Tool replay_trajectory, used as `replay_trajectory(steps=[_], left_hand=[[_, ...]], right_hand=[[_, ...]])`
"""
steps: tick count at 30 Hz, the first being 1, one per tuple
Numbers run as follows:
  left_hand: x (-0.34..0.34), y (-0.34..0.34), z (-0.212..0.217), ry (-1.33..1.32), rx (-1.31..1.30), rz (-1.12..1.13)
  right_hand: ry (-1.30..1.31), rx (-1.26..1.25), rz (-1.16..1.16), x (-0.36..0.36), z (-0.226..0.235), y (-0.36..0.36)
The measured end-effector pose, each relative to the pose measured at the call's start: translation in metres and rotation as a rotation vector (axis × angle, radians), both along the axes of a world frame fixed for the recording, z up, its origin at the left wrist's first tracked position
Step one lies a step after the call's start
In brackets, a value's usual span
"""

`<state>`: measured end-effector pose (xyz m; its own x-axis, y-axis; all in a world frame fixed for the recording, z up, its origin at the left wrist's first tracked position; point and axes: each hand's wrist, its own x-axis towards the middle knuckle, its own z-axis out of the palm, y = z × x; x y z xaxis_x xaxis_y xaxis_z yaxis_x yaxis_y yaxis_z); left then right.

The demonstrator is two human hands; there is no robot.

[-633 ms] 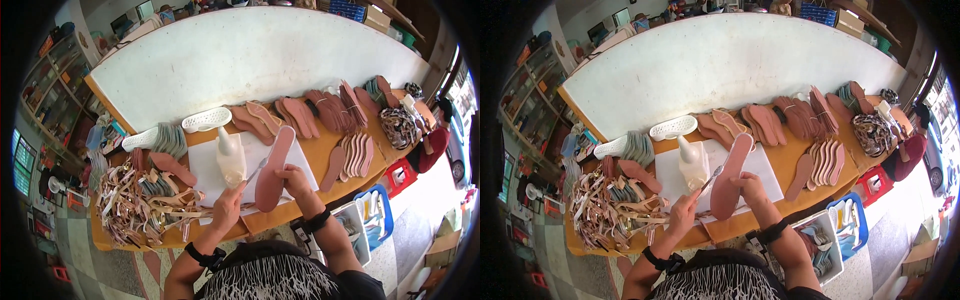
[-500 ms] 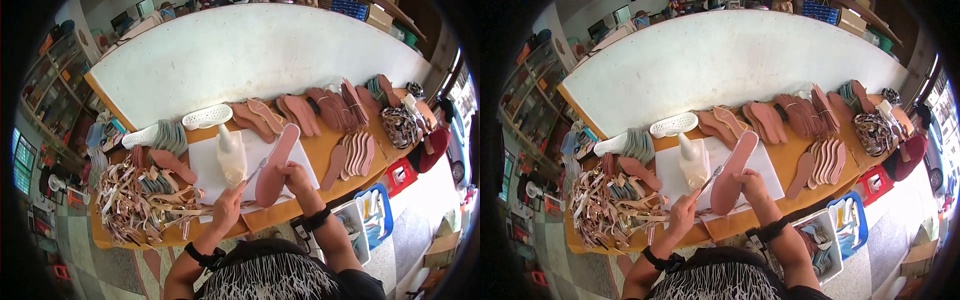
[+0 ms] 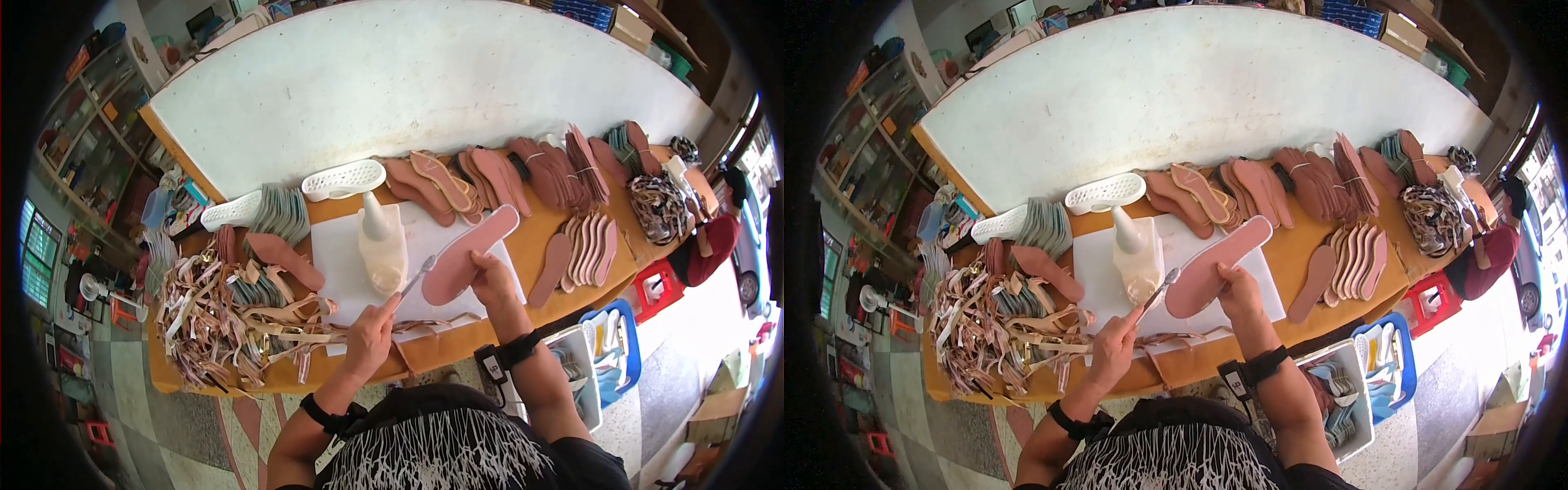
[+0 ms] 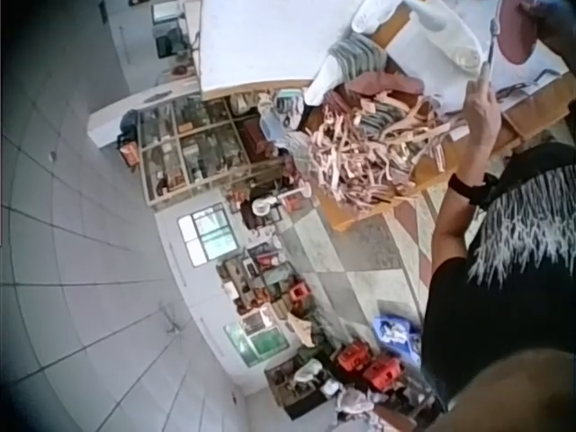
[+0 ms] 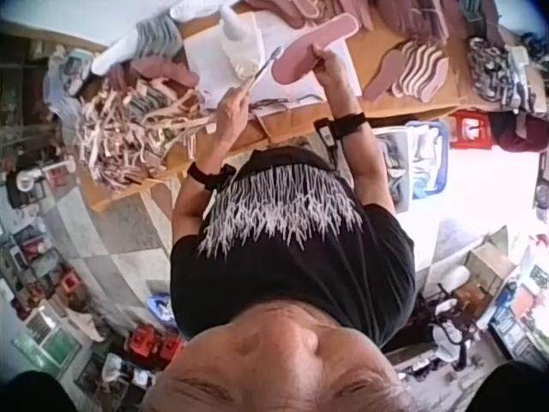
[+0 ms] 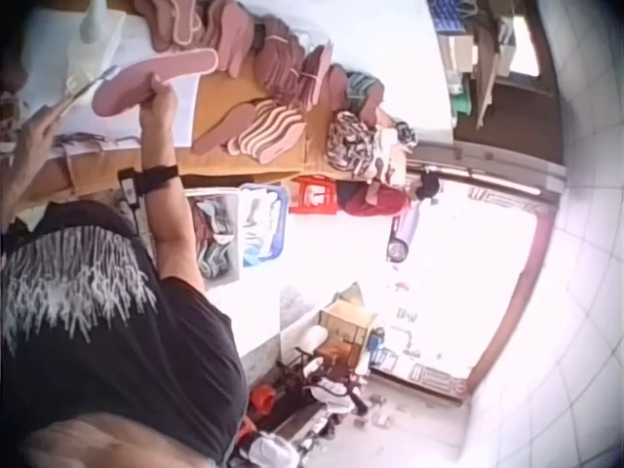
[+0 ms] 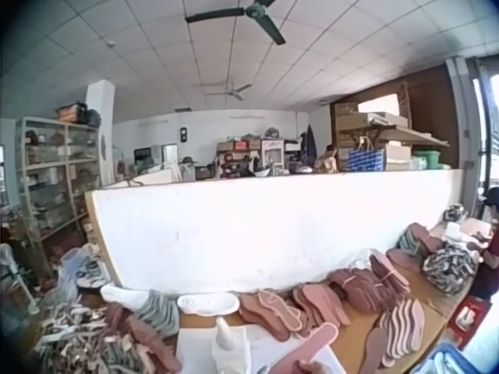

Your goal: Assembling and gluing shoe sole components.

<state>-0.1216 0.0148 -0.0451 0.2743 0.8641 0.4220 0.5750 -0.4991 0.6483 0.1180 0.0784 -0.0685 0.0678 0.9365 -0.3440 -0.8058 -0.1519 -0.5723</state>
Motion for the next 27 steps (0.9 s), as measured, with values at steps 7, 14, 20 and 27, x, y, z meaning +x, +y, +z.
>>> replay_trajectory(steps=[7,14,20,27], left_hand=[[-0.001,-0.004,-0.003,0.002,-0.018,0.027],[-0.003,-0.009,-0.007,0.017,-0.029,0.054],[-0.003,-0.014,-0.014,0.019,-0.024,0.079],[0.0,-0.018,-0.019,0.013,-0.01,0.081]], right_hand=[[0.047,-0.136,-0.165,0.0,-0.006,0.005],[0.097,-0.24,-0.279,-0.002,-0.011,0.008],[0.126,-0.313,-0.354,-0.007,-0.008,0.01],[0.212,-0.309,-0.392,-0.007,-0.017,0.01]])
